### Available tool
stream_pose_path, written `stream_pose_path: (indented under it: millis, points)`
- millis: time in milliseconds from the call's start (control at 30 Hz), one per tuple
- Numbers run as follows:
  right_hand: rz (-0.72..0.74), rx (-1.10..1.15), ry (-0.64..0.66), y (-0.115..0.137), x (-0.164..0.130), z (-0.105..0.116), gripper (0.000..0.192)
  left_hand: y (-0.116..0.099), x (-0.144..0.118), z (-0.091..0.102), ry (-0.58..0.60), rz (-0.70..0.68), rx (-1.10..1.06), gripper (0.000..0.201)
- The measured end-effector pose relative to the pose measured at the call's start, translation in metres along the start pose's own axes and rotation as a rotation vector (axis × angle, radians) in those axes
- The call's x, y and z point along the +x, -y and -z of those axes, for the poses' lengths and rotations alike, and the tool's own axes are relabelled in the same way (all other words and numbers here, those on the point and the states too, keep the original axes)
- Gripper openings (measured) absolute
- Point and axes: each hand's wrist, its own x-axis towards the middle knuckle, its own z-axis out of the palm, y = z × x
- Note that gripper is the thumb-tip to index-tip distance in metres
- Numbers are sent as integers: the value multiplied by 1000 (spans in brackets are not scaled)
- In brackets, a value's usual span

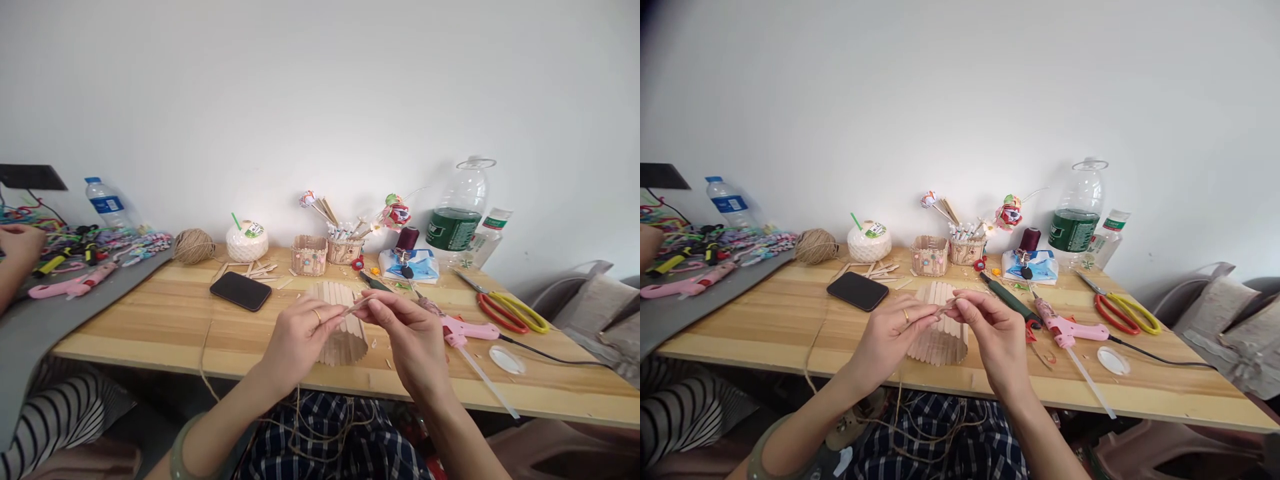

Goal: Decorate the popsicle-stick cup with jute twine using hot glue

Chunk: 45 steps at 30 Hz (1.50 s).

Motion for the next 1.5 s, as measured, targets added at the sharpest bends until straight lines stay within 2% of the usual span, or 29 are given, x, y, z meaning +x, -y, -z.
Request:
stream_pose_path:
  millis: [200,267,433,500,600,767,900,967,1067,1200,1333,1500]
  points:
    - [-12,-84,36,5,1,-4,11,-1,-4,1,-31,4,58,13]
    - [-61,-89,46,7,3,-3,14,0,-6,1,-46,-20,82,14]
    - [-349,175,200,15,6,-7,17,1,-7,1,-66,-99,134,17]
    - [-395,256,232,18,6,-10,14,-1,-7,2,-75,-142,154,18]
    - [-380,299,229,20,6,-16,9,-3,-8,4,-80,-162,131,19]
    - [-359,253,210,19,8,-21,4,-4,-13,2,-70,29,-64,14]
    - [-375,225,230,20,11,-21,9,-2,-15,1,49,262,-204,13]
    - [-384,211,249,21,12,-21,11,-1,-16,1,107,306,-248,12]
    - [-400,173,300,25,12,-21,12,0,-17,2,137,303,-266,13]
    - [-388,142,306,27,11,-23,14,-3,-20,1,152,341,-308,13]
    - [-394,256,250,23,6,-28,24,-9,-21,-3,133,476,-448,14]
    - [-350,366,177,17,-1,-34,29,-13,-24,-10,32,682,-709,14]
